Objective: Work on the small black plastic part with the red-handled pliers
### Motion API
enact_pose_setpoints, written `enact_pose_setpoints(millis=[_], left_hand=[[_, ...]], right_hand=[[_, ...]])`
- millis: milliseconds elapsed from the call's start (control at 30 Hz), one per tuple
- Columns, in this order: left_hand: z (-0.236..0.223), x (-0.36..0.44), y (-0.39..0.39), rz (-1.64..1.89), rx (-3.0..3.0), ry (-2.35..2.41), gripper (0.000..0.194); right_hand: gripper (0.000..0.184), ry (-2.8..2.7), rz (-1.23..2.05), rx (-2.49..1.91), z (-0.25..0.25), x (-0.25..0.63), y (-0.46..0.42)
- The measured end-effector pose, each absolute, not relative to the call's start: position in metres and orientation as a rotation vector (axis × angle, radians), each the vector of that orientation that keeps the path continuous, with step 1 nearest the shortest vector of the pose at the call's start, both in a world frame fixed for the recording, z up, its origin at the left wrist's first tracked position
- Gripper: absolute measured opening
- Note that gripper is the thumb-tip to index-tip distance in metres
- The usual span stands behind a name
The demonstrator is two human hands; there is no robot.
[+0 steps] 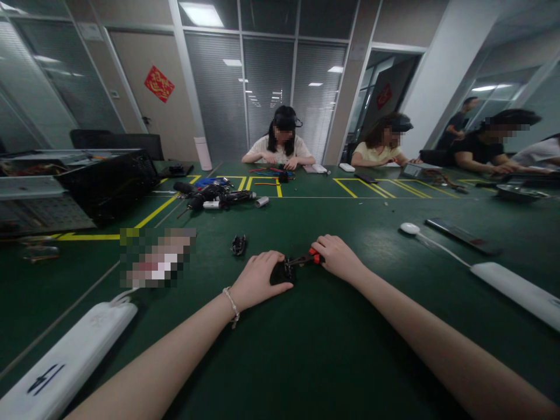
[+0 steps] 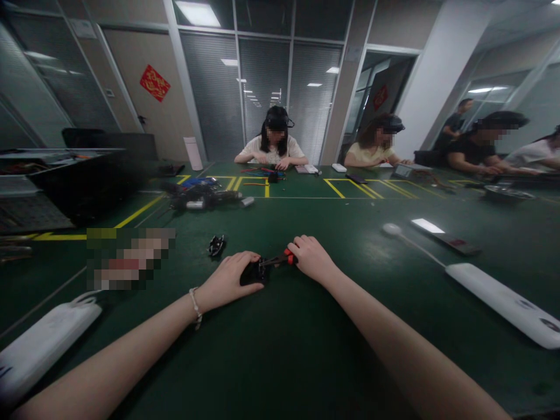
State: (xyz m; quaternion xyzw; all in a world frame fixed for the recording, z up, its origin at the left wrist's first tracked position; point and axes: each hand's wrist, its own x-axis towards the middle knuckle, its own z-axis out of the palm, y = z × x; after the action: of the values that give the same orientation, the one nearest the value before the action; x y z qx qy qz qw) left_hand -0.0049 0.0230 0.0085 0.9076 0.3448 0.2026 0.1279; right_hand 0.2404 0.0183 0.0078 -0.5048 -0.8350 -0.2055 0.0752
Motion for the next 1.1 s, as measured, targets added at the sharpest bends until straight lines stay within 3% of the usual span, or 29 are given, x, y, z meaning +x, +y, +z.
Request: enact_pose_setpoints(millis=[1100], left_hand=[[0.0082, -0.004, 0.0226, 0.6, 2.638, 1.004, 0.051]], right_hand=[[0.028, -2.496, -0.597, -1.502, 0.006, 0.241, 0.0182]])
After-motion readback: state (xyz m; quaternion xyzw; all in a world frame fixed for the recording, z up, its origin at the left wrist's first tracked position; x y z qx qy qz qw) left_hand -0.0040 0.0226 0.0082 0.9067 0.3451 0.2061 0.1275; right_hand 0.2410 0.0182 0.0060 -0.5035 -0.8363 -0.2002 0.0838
